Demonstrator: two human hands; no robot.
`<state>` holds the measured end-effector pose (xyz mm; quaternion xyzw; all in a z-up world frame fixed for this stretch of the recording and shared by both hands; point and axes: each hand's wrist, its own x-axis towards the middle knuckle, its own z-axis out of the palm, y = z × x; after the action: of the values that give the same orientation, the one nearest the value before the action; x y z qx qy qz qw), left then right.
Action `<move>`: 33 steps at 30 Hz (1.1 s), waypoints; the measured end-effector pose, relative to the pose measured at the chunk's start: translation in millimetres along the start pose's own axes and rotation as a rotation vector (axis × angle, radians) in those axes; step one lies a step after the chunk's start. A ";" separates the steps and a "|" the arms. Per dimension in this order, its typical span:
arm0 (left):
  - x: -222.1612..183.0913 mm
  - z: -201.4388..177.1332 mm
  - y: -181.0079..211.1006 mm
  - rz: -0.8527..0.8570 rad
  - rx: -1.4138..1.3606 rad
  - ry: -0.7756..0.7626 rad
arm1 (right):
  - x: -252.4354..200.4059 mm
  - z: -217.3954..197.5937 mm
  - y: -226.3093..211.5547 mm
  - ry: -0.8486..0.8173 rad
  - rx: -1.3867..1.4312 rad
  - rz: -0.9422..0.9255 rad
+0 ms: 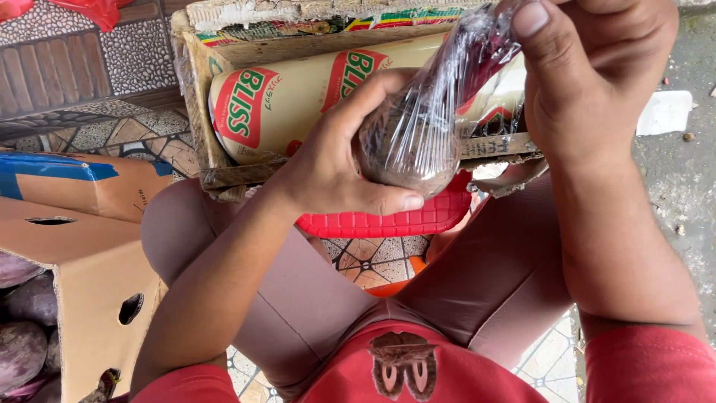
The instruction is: Wrapping individual beetroots in plastic cling film and cutting the film with a utility knife for packaging.
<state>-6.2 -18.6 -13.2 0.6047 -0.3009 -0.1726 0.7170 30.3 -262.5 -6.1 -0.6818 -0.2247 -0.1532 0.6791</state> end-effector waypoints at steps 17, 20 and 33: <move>-2.7 -7.8 -4.8 0.013 -0.153 0.098 | -8.8 -2.1 3.1 -0.014 0.342 0.261; -3.3 -7.3 -9.3 0.002 -0.215 0.077 | -2.3 7.2 4.3 -0.095 0.516 0.402; -2.0 -3.9 -15.4 0.032 -0.312 0.071 | 1.7 18.5 -5.2 -0.288 0.315 0.338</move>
<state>-3.4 -17.7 -28.9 0.4868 -0.2542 -0.1844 0.8151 27.3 -244.1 -1.4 -0.6103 -0.2228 0.0976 0.7539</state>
